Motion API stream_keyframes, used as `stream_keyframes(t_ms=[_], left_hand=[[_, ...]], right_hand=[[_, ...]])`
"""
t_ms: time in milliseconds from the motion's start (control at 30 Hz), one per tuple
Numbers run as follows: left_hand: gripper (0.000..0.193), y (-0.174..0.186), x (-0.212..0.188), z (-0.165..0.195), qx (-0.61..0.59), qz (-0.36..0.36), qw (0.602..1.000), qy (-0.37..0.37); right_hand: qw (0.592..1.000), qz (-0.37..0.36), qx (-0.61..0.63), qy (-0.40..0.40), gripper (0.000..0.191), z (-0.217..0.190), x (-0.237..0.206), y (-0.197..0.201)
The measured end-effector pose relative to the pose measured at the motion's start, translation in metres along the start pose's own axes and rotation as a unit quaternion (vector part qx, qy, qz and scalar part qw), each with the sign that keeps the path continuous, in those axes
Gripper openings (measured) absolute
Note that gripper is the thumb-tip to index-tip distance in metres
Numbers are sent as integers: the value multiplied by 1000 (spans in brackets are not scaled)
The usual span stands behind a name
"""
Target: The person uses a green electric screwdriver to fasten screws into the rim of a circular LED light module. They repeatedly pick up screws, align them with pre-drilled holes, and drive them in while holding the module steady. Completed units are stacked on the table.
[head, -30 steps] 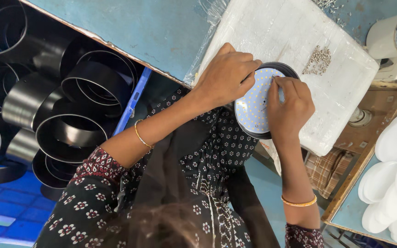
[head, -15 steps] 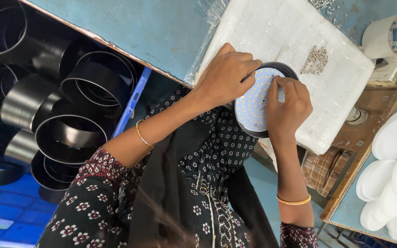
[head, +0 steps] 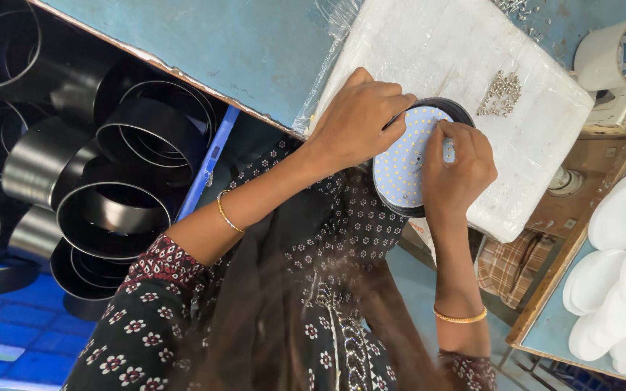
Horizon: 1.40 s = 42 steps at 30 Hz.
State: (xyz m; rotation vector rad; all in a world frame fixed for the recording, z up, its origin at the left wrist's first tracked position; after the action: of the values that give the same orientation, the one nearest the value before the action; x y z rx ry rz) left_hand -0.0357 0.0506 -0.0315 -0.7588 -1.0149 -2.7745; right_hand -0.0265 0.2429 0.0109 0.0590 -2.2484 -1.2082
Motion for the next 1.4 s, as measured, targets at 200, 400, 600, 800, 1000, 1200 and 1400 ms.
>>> stream_keyframes(t_ms=[200,400,600,800,1000,1200,1400], left_hand=[[29,-1,1,-1,-2,-13,1000,5],[29,0,0,-1,2,-6,1000,0],[29,1,0,0,-1,-11,1000,3],[30,2,-1,0,-3,-11,1000,5],[29,1,-2,0,6,-9,1000,5],[30,1,-1,0,8,-13,1000,3],[30,3,-1,1,3,-15,1000,15]], right_hand=[[996,10,65,-61,5,3,3,5],[996,-38,67,-37,7,0,6,9],[997,-69,30,-17,11,-2,9,12],[998,-60,10,-13,8,-4,9,8],[997,-76,-23,2,7,-6,11,8],[998,-37,-51,9,8,-8,6,-2],[999,12,-32,0,9,-3,0,-6]])
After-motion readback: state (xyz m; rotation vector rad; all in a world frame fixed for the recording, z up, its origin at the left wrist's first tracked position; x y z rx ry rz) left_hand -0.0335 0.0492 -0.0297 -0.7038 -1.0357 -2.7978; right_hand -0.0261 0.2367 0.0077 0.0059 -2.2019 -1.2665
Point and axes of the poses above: each hand's wrist, its own x-axis towards the middle knuckle, its own y-axis out of the back of the hand, z = x × y, the point moved 1 cm from there along x, towards the middle knuckle, and after that the axes turned 13 degrees about x, right-handed, at the moved point
